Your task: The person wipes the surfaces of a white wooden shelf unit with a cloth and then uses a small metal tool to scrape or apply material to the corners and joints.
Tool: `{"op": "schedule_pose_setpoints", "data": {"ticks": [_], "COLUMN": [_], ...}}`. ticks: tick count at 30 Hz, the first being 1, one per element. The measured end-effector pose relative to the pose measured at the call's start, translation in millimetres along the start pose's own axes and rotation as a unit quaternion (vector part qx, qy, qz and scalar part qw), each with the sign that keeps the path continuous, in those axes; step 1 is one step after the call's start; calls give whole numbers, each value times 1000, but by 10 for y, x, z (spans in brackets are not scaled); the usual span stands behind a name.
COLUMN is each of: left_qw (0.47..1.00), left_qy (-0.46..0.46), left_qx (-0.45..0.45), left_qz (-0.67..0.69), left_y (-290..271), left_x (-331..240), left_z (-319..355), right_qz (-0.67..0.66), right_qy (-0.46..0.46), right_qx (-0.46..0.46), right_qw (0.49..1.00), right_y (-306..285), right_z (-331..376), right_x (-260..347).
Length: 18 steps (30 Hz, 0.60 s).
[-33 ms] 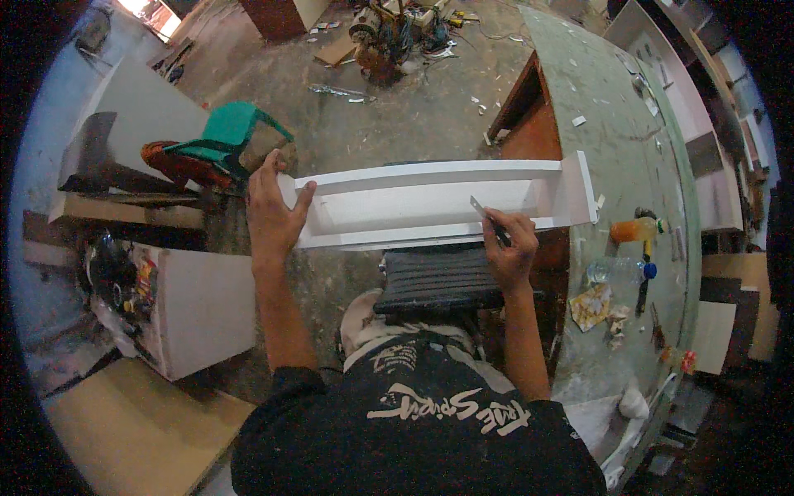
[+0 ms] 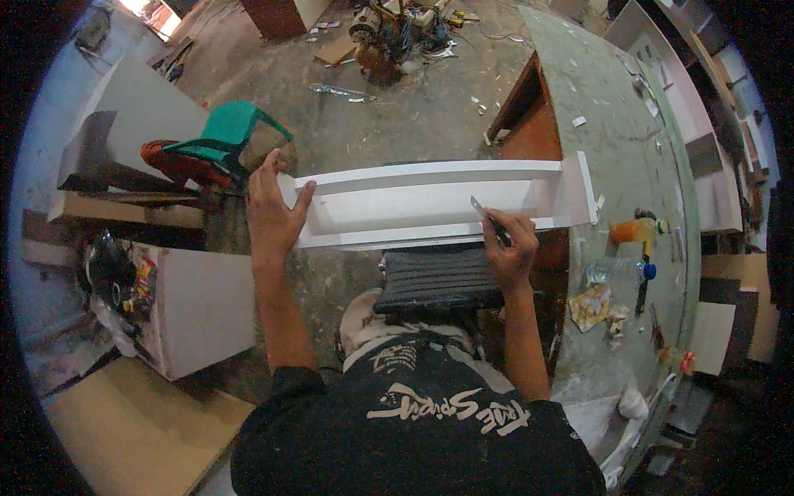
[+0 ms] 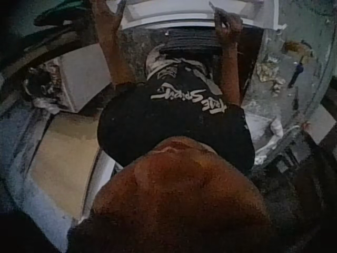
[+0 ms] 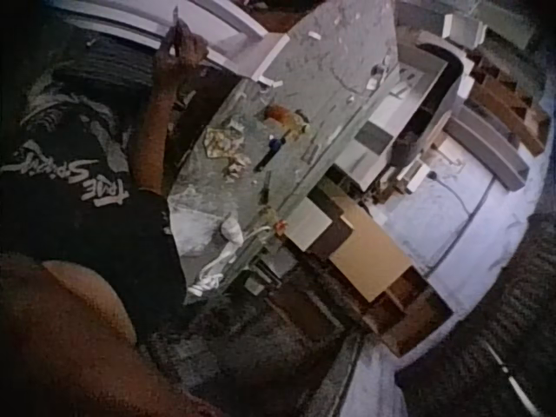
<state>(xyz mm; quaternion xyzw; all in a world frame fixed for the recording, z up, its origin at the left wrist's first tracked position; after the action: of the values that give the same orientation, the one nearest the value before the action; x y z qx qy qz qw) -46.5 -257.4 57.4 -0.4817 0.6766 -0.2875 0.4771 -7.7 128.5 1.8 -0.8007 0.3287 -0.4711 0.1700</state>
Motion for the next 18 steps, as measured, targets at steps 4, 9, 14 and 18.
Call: {"op": "schedule_pose_setpoints", "data": {"ticks": [4, 9, 14, 18], "left_qw": [1000, 1000, 1000, 1000], "left_qy": [-5, -15, 2, -4], "left_qx": [-2, -4, -11, -3], "left_qz": [15, 22, 24, 30], "left_y": [-3, -20, -38, -24], "left_x": [27, 31, 18, 56], "left_z": [2, 0, -10, -9], "right_qz": [8, 4, 16, 9], "right_qy": [-11, -7, -11, 7], "right_qx": [2, 1, -5, 4], "right_qw": [1000, 1000, 1000, 1000], "right_y": [5, 20, 19, 37], "right_z": [-20, -21, -15, -1], "right_x": [39, 47, 76, 37]}}
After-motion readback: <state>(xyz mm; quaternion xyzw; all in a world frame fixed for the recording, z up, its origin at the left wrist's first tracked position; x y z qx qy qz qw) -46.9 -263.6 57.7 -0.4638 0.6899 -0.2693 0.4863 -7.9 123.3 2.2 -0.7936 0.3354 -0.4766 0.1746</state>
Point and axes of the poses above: each hand's wrist, its own z-axis away from the middle knuckle, its own y-axis out of the palm, x = y × z, the point moved 8 cm from there along -z, towards the middle knuckle, and after that the axes turned 3 degrees about x, right-handed, at the moved point
